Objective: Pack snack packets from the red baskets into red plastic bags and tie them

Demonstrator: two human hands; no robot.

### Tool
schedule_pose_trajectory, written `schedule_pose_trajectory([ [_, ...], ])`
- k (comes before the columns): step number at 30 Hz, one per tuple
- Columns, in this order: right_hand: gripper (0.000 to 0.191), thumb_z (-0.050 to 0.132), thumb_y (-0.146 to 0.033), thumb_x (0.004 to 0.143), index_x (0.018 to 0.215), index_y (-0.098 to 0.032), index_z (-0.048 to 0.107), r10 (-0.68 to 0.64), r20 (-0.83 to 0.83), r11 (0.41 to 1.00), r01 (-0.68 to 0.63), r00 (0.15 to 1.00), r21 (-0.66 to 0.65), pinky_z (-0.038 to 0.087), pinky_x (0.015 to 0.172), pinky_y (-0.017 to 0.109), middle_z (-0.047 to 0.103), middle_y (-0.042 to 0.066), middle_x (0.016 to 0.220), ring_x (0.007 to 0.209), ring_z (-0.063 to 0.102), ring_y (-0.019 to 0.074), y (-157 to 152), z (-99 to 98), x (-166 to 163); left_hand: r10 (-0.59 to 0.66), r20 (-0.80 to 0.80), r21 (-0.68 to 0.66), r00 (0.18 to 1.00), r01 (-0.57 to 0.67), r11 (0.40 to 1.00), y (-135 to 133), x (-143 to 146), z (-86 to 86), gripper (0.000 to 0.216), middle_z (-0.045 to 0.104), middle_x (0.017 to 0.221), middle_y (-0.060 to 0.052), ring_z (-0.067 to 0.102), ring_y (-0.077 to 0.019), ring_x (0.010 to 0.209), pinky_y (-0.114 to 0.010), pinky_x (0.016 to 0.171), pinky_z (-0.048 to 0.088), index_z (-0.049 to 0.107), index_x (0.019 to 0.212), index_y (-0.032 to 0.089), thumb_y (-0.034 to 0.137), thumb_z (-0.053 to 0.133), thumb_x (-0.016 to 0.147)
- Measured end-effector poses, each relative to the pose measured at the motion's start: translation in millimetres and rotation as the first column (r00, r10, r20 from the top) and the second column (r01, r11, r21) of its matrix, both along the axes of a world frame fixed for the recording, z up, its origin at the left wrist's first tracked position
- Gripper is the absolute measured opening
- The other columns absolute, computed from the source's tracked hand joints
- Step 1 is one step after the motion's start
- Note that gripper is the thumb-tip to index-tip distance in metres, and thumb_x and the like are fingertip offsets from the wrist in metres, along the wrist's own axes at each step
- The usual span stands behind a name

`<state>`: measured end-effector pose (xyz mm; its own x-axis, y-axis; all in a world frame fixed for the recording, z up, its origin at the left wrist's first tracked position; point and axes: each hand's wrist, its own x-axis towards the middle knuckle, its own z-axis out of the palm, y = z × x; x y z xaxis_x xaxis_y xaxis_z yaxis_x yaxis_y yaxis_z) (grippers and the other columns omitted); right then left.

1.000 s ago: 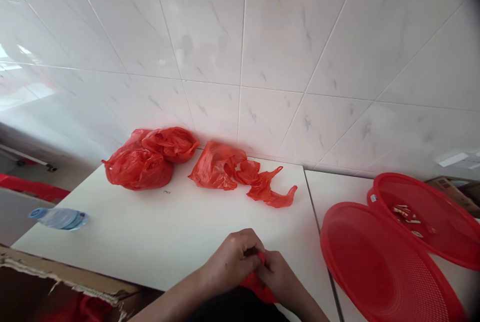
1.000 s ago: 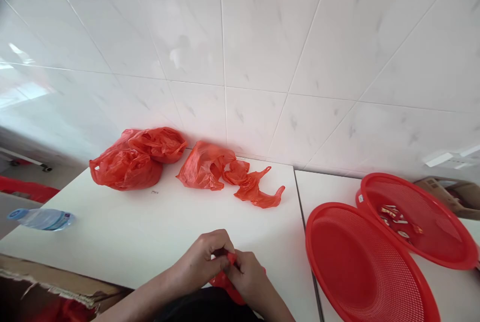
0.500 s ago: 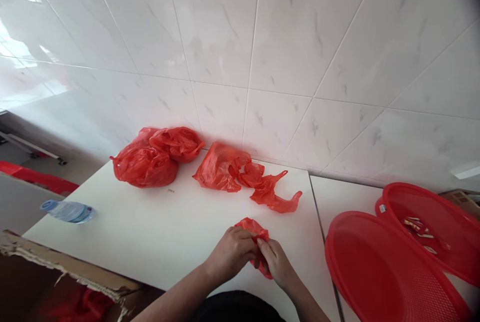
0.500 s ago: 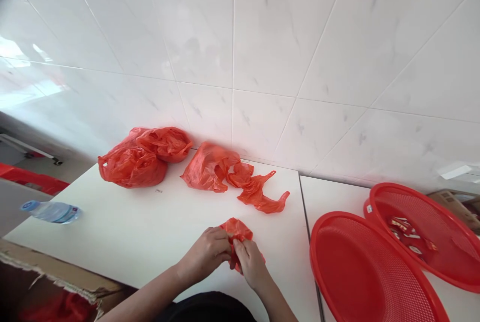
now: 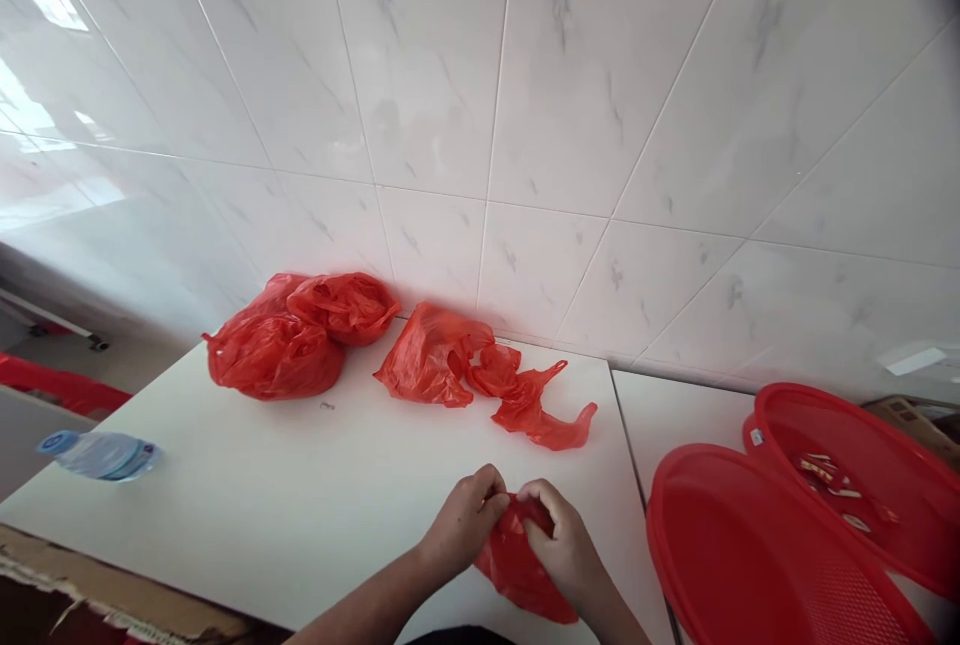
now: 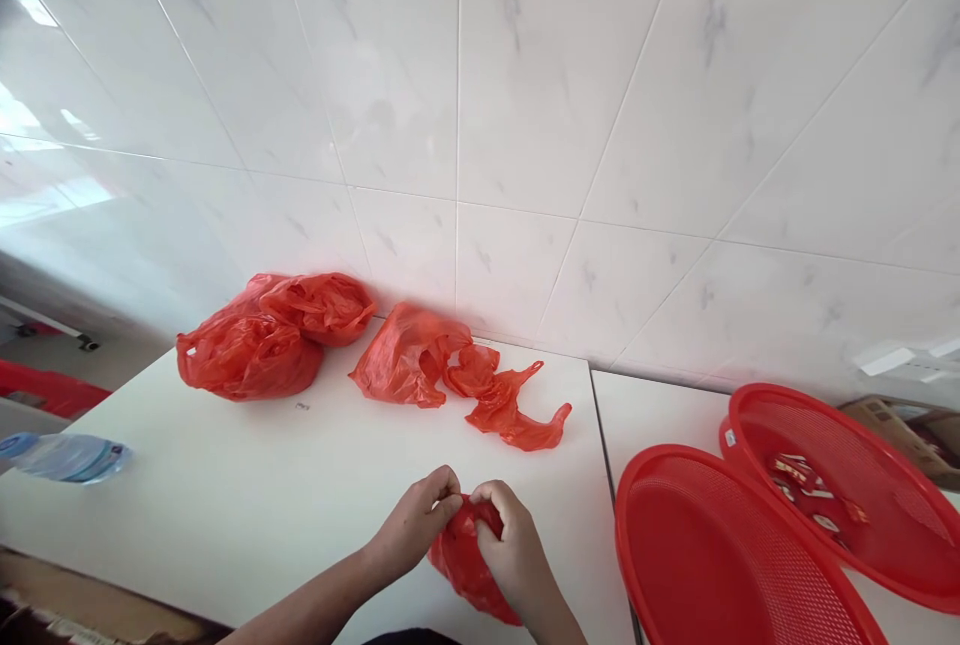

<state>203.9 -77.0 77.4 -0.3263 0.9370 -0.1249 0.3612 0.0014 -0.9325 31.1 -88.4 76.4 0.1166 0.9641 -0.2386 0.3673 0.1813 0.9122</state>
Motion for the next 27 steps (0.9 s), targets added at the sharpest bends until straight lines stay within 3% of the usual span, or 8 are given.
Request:
schedule_pose_trajectory([
  [3, 0.03, 0.053, -0.023, 0.074, 0.101, -0.025, 0.067, -0.155, 0.102, 0.988, 0.153, 0.983, 0.032, 0.048, 0.076, 0.032, 0.068, 0.003, 0.085, 0.078, 0.061, 0.0201, 2, -15.1, -4, -0.028, -0.065, 0.047, 0.998, 0.031, 0.998, -2, 3, 2.0, 0.006, 0.058, 0.072, 0.002, 0.05, -0.015, 0.07, -0.026, 0.064, 0.036, 0.05, 0.073, 0.021, 0.018, 0.046, 0.076],
  [6, 0.029, 0.048, -0.024, 0.077, 0.093, -0.028, 0.072, -0.113, 0.094, 0.992, 0.118, 0.989, -0.053, 0.049, 0.079, 0.033, 0.072, 0.002, 0.088, 0.082, 0.065, 0.0215, 2, -17.4, -6, -0.036, -0.125, 0.078, 0.992, 0.046, 0.996, -5, 3, 4.6, 0.006, 0.063, 0.076, 0.0, 0.053, -0.0172, 0.075, -0.029, 0.074, 0.038, 0.054, 0.074, 0.022, 0.019, 0.049, 0.075],
  [11, 0.028, 0.05, -0.023, 0.079, 0.095, -0.026, 0.072, -0.052, -0.185, 0.99, 0.027, 0.981, -0.136, 0.049, 0.084, 0.032, 0.07, 0.004, 0.096, 0.093, 0.064, 0.0216, 5, 4.6, -6, -0.037, -0.175, 0.111, 0.984, 0.057, 0.992, -4, -1, 13.8, 0.008, 0.063, 0.071, 0.002, 0.054, -0.0169, 0.072, -0.039, 0.1, 0.031, 0.053, 0.069, 0.023, 0.017, 0.052, 0.073],
  [14, 0.025, 0.054, -0.031, 0.082, 0.098, -0.023, 0.071, -0.02, -0.301, 0.991, -0.021, 0.953, -0.133, 0.05, 0.085, 0.034, 0.066, 0.006, 0.097, 0.093, 0.063, 0.0215, 8, 8.8, -6, -0.03, -0.188, 0.102, 0.982, 0.05, 0.994, -3, -3, 14.1, 0.009, 0.062, 0.07, 0.001, 0.054, -0.0179, 0.074, -0.039, 0.097, 0.034, 0.052, 0.067, 0.023, 0.017, 0.051, 0.074],
  [17, 0.017, 0.054, -0.026, 0.077, 0.082, -0.021, 0.069, -0.13, -0.171, 0.989, 0.116, 0.977, -0.087, 0.051, 0.08, 0.034, 0.066, 0.005, 0.086, 0.084, 0.064, 0.0209, 10, -10.9, -8, -0.054, -0.257, 0.107, 0.965, 0.084, 0.991, -2, -7, 2.2, 0.008, 0.063, 0.082, -0.002, 0.054, -0.0199, 0.084, -0.035, 0.088, 0.038, 0.051, 0.068, 0.022, 0.014, 0.051, 0.071],
  [20, 0.017, 0.049, -0.02, 0.07, 0.072, -0.022, 0.065, -0.335, 0.055, 0.942, 0.335, 0.941, 0.016, 0.05, 0.08, 0.035, 0.066, 0.005, 0.083, 0.082, 0.064, 0.0217, 13, -48.1, 2, -0.094, -0.359, 0.078, 0.929, 0.13, 0.988, -4, -22, -20.1, 0.011, 0.062, 0.093, -0.003, 0.053, -0.0209, 0.095, -0.034, 0.089, 0.037, 0.053, 0.067, 0.02, 0.01, 0.052, 0.067],
  [24, 0.023, 0.046, -0.023, 0.07, 0.079, -0.021, 0.067, -0.518, 0.25, 0.851, 0.522, 0.818, 0.055, 0.05, 0.083, 0.038, 0.068, 0.008, 0.092, 0.088, 0.064, 0.0245, 14, -90.1, 36, -0.13, -0.456, -0.022, 0.88, 0.135, 0.991, -13, -51, -46.2, 0.009, 0.062, 0.094, -0.004, 0.054, -0.0212, 0.096, -0.033, 0.085, 0.038, 0.055, 0.068, 0.02, 0.011, 0.053, 0.068],
  [27, 0.024, 0.047, -0.025, 0.071, 0.083, -0.02, 0.066, -0.534, 0.249, 0.836, 0.549, 0.808, 0.011, 0.049, 0.084, 0.038, 0.067, 0.009, 0.097, 0.091, 0.064, 0.0247, 12, -98.9, 54, -0.136, -0.466, -0.073, 0.874, 0.116, 0.991, -18, -65, -51.7, 0.009, 0.063, 0.094, -0.004, 0.055, -0.0213, 0.093, -0.032, 0.081, 0.038, 0.056, 0.072, 0.02, 0.013, 0.051, 0.071],
])
